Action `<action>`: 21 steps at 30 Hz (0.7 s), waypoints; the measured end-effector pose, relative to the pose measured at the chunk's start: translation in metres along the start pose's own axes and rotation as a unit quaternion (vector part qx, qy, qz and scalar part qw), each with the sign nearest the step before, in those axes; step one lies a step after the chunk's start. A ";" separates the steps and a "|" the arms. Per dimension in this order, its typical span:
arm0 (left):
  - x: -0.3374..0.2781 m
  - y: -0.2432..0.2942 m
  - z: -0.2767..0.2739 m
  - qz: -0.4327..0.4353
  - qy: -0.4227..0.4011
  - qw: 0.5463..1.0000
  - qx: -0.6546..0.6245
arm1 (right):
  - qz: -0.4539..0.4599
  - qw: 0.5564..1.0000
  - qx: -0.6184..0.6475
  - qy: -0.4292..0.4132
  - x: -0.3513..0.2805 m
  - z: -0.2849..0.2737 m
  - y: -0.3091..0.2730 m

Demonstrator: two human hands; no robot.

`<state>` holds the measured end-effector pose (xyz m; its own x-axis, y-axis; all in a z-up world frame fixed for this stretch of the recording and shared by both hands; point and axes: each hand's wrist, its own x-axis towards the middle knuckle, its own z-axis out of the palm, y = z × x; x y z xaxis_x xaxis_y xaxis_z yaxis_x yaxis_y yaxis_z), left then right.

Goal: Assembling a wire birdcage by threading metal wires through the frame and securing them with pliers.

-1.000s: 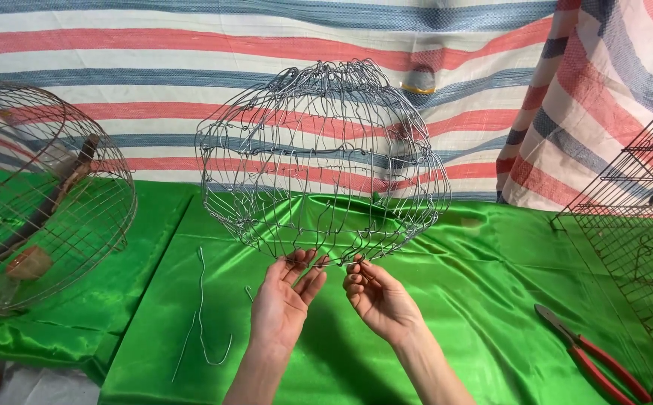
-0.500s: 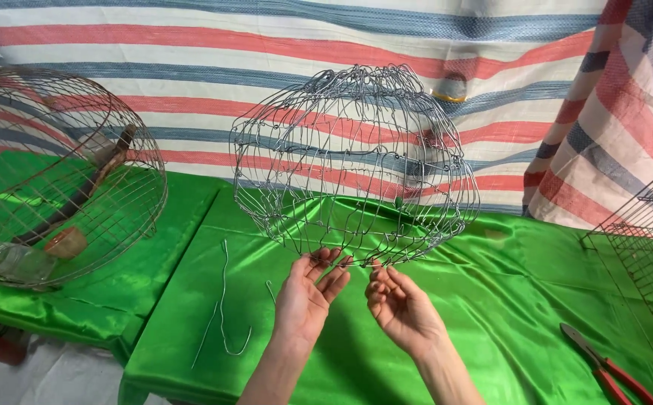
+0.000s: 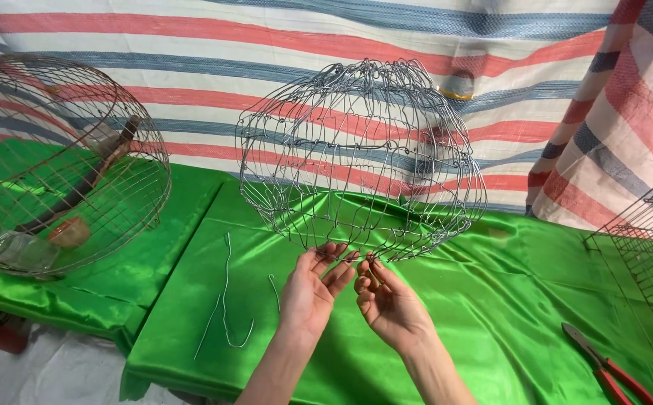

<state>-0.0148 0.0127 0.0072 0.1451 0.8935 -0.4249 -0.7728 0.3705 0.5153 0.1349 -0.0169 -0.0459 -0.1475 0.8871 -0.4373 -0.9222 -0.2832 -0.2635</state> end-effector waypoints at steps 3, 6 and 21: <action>0.001 -0.001 0.001 -0.002 0.000 1.000 0.004 | 0.017 0.997 0.062 -0.045 0.007 -0.010 -0.003; -0.005 0.000 0.006 -0.001 0.008 1.000 0.013 | 0.030 0.994 0.095 -0.050 0.005 -0.007 -0.006; 0.005 -0.005 -0.003 -0.004 0.005 0.999 0.035 | 0.031 0.994 0.101 -0.042 0.002 -0.005 -0.009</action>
<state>-0.0122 0.0148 -0.0003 0.1443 0.8876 -0.4374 -0.7264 0.3952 0.5623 0.1444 -0.0143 -0.0488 -0.2282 0.8995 -0.3727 -0.9619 -0.2675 -0.0567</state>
